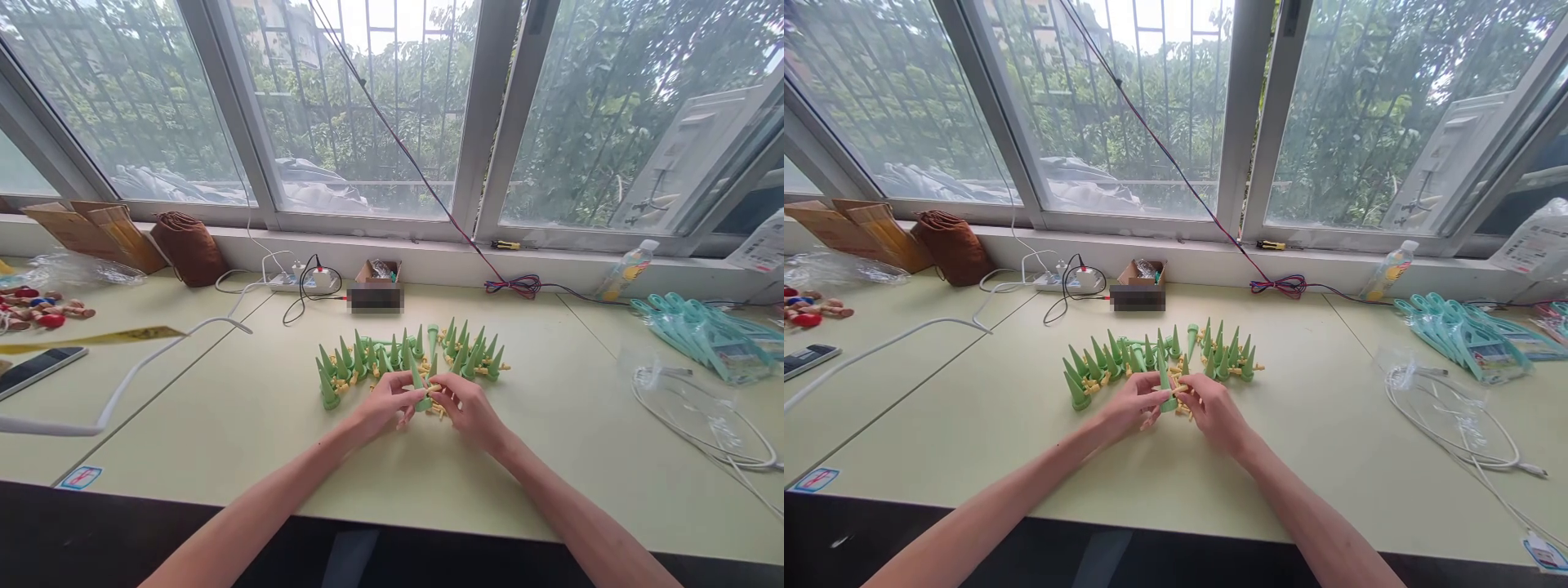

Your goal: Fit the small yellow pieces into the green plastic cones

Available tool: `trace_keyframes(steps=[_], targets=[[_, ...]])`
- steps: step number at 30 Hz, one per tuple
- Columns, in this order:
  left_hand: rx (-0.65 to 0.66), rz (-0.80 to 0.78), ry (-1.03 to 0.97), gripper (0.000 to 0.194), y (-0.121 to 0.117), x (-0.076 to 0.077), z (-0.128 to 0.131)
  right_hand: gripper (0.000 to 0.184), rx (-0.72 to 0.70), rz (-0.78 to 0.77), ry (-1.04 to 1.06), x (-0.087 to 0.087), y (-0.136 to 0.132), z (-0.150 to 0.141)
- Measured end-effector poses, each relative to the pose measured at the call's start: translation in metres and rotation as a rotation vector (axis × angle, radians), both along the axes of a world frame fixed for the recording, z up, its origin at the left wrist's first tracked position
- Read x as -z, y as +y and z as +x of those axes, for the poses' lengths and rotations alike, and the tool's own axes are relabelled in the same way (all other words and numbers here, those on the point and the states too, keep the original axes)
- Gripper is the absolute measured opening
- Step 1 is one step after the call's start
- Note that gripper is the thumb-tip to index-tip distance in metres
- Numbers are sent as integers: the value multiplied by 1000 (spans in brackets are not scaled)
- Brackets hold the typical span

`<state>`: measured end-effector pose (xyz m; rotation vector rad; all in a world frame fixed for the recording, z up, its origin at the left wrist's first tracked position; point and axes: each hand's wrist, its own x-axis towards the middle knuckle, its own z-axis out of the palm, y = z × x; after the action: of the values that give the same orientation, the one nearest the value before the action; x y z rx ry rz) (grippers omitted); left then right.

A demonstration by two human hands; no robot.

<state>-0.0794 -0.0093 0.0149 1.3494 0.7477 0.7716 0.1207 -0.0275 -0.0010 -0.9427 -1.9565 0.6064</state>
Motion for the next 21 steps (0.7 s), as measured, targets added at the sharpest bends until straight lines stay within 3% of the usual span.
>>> trace_keyframes(steps=[6,12,21], targets=[[29,-26,-6,38,1,3,0,20,4,9,-57,3,2,2],[5,92,129,40,-1,2,0,26,10,-9,-105,4,2,2],[-70,557,311,23,-6,-4,1,31,27,-48,-156,3,2,3]])
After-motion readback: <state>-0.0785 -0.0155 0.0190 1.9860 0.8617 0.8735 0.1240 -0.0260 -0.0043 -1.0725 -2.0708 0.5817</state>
